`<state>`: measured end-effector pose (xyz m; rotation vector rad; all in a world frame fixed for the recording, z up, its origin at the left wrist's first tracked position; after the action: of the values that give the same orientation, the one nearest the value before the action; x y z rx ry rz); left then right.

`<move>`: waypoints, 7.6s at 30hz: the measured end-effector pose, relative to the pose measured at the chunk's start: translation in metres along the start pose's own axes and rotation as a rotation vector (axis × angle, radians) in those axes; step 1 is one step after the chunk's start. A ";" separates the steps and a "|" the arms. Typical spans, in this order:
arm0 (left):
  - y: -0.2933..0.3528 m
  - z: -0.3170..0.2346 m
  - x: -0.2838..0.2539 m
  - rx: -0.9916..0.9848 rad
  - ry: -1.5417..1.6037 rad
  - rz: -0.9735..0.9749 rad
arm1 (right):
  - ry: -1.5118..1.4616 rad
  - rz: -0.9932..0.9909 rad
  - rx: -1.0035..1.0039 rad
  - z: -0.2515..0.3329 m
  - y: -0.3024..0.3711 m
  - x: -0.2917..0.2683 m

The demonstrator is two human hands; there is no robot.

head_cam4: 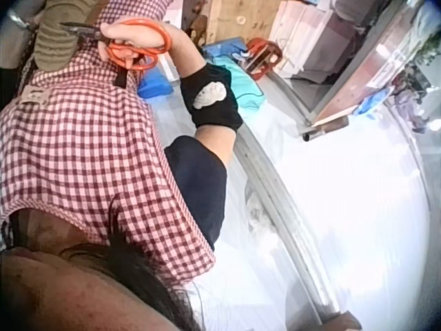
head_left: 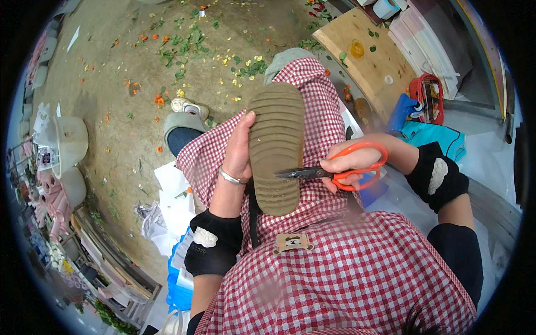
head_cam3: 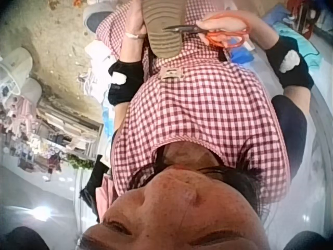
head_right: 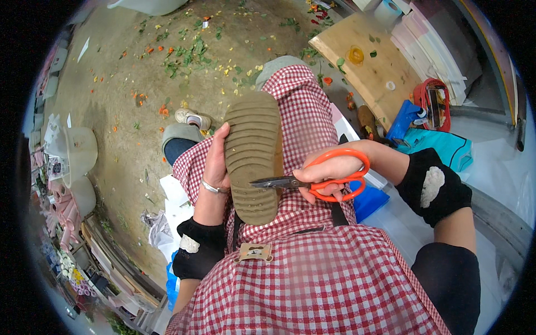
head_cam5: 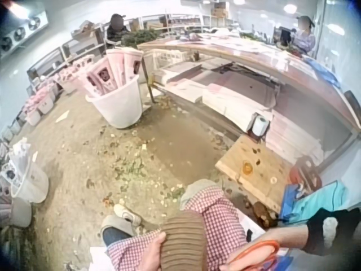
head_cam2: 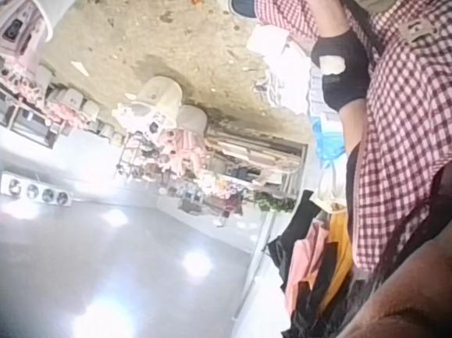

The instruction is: The person sits on the floor and uses orange-handled scissors to cut the sole of a shoe held in their left hand. They repeatedly trim the edges and grooves of the sole throughout the clip.

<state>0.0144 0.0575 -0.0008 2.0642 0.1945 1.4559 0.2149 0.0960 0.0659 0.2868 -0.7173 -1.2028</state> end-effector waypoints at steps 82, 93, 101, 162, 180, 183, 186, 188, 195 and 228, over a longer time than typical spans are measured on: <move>-0.004 0.002 -0.003 -0.082 0.124 -0.017 | -0.190 0.146 0.027 -0.020 -0.003 0.001; -0.008 0.005 0.006 -0.066 -0.003 -0.016 | -0.053 0.214 0.152 0.000 0.000 -0.025; -0.010 0.008 0.005 -0.090 -0.014 -0.026 | -0.024 0.224 0.115 0.001 -0.002 -0.026; -0.006 0.008 0.004 -0.127 0.155 -0.017 | -0.556 0.316 -0.232 -0.043 -0.035 0.005; -0.003 0.005 0.007 -0.056 0.096 -0.009 | -0.539 0.363 -0.100 -0.027 -0.012 0.009; -0.001 0.004 0.010 -0.028 0.090 -0.029 | -0.554 0.375 -0.102 -0.031 -0.018 0.014; -0.001 0.003 0.012 -0.019 0.066 -0.032 | -0.558 0.362 -0.039 -0.028 -0.018 0.015; 0.000 0.003 0.012 -0.012 0.055 -0.020 | -0.567 0.350 -0.048 -0.029 -0.018 0.015; -0.001 0.004 0.011 -0.013 0.049 -0.028 | -0.520 0.328 -0.061 -0.029 -0.015 0.017; 0.002 0.003 0.008 -0.012 0.100 -0.021 | -0.141 0.061 -0.079 -0.004 -0.004 0.013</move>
<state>0.0194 0.0584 0.0064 1.9757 0.2469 1.5453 0.2164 0.0818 0.0651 0.1144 -0.7937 -1.1983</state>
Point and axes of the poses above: each hand's wrist, its own y-axis away from the middle knuckle, its own x-axis out of the palm, z = x × y, the point moved 3 cm from there along -y, towards the middle knuckle, and after that the axes turned 15 degrees about y, right-handed, at the moved point
